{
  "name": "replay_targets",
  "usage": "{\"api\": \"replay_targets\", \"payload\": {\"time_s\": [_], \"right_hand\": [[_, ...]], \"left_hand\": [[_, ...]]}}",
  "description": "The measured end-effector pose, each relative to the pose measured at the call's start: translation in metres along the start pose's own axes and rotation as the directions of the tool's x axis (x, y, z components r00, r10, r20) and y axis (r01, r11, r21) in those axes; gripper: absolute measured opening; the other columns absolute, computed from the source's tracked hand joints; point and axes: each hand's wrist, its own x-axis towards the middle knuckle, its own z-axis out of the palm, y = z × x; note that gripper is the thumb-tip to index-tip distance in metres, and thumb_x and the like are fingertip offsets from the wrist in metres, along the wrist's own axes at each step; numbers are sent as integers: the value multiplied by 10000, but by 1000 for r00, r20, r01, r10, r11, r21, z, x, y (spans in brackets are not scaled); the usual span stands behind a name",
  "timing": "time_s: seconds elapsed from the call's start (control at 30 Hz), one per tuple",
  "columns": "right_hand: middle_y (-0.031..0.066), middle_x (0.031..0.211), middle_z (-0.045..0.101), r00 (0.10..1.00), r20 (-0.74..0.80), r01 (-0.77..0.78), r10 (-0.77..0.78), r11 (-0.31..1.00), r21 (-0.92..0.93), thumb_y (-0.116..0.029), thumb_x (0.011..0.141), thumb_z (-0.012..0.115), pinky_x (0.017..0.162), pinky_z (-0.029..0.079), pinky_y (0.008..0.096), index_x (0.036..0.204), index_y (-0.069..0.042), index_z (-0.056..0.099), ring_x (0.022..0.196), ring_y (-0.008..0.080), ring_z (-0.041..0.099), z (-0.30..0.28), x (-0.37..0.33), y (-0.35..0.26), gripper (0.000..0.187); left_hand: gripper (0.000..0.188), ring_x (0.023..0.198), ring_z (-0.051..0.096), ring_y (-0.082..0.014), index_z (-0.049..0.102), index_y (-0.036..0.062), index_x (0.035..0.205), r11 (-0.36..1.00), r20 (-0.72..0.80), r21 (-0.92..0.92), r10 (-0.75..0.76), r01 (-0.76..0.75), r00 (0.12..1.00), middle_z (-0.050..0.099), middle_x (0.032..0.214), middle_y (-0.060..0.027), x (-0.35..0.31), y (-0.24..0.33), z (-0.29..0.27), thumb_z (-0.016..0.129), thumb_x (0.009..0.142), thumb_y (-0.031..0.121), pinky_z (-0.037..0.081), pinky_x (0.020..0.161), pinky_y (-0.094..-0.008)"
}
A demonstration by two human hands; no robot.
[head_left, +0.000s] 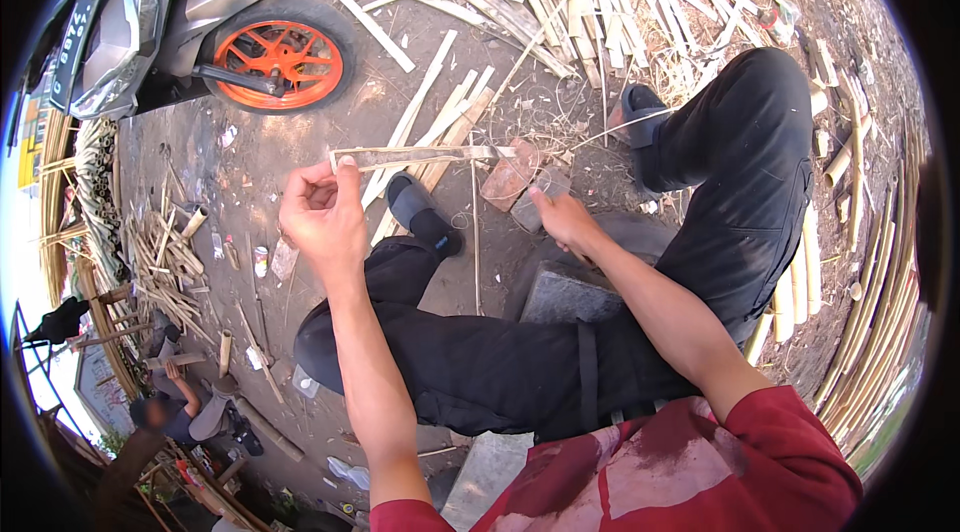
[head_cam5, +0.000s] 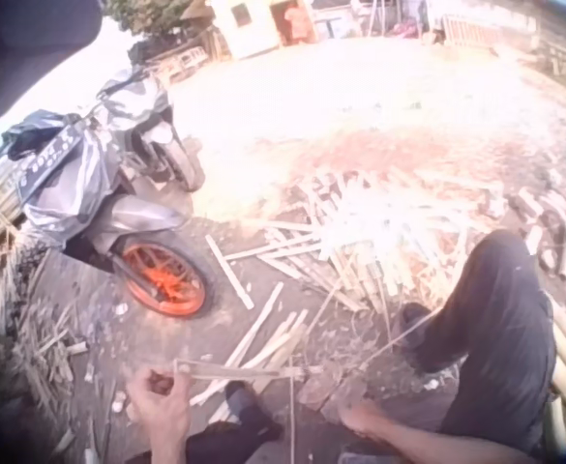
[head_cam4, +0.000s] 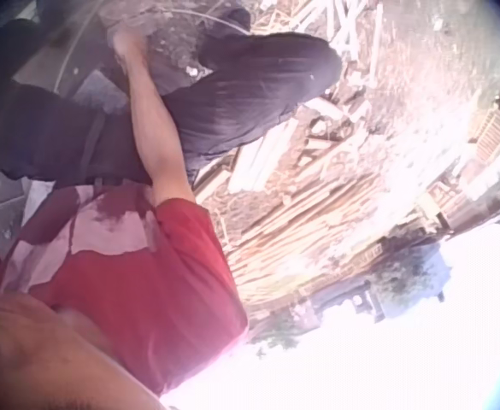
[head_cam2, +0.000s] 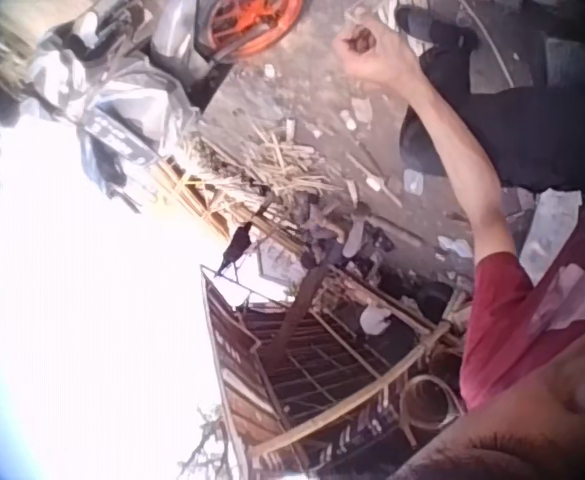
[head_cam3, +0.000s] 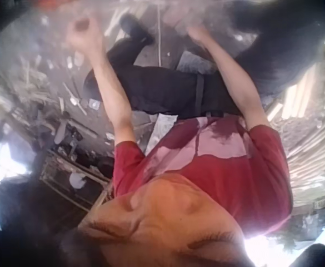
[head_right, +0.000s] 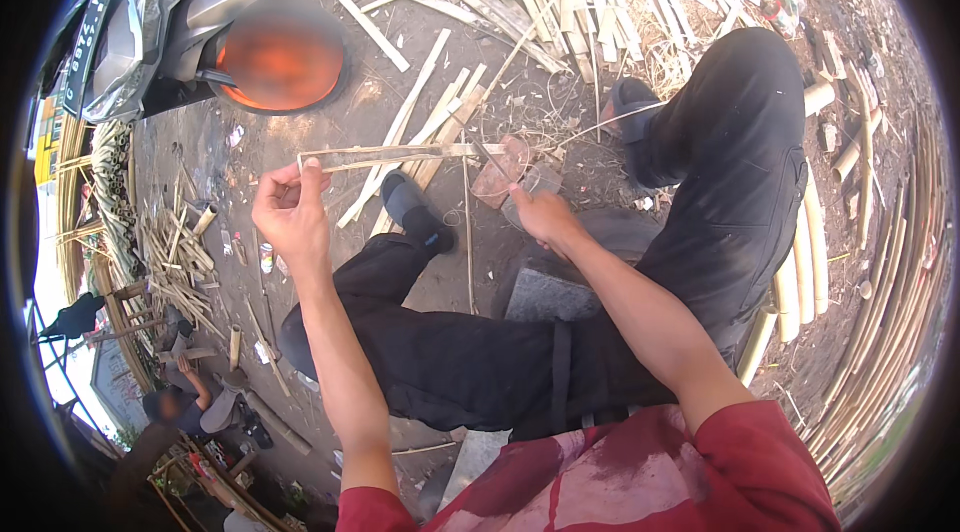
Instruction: The person uses a large knife to shave and smooth thin bamboo strips, pulling the blade along the length of the wood while holding the strips by hand.
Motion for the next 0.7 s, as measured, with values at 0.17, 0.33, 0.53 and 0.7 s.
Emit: {"api": "replay_targets", "payload": {"time_s": [0.17,0.33,0.53,0.7], "right_hand": [[156,662,600,972,-21,234,-235,971,-40,-555,1043,445,556,465,430,778,24,588,555,246,600,3,-29,-46,653],[109,686,576,876,17,471,-483,862,188,-377,1022,592,611,444,394,965,14,601,630,241,580,-21,-131,-117,395],[1,628,516,510,233,701,-828,557,446,-267,1011,622,440,403,285,1056,8,583,477,118,500,-67,-250,-193,281],[49,629,539,345,300,866,-889,425,263,-246,991,620,459,435,325,1028,37,584,512,185,538,-68,-260,-199,288]], "left_hand": [[117,753,716,-146,631,-20,923,1000,28,7,-24,24,999,705,843,-88,2,1,0,733,934,38,609,718,-283],[106,757,713,-139,633,-11,924,998,8,-9,-56,56,998,706,854,-93,-2,2,-5,730,931,31,609,729,-288],[126,748,694,-134,624,-21,932,999,7,-29,-29,29,1000,693,825,-101,-1,2,-6,737,925,35,579,719,-259],[117,755,730,-208,621,10,873,998,17,-41,-42,43,999,681,863,-108,-4,5,-4,729,916,3,630,724,-319]]}}
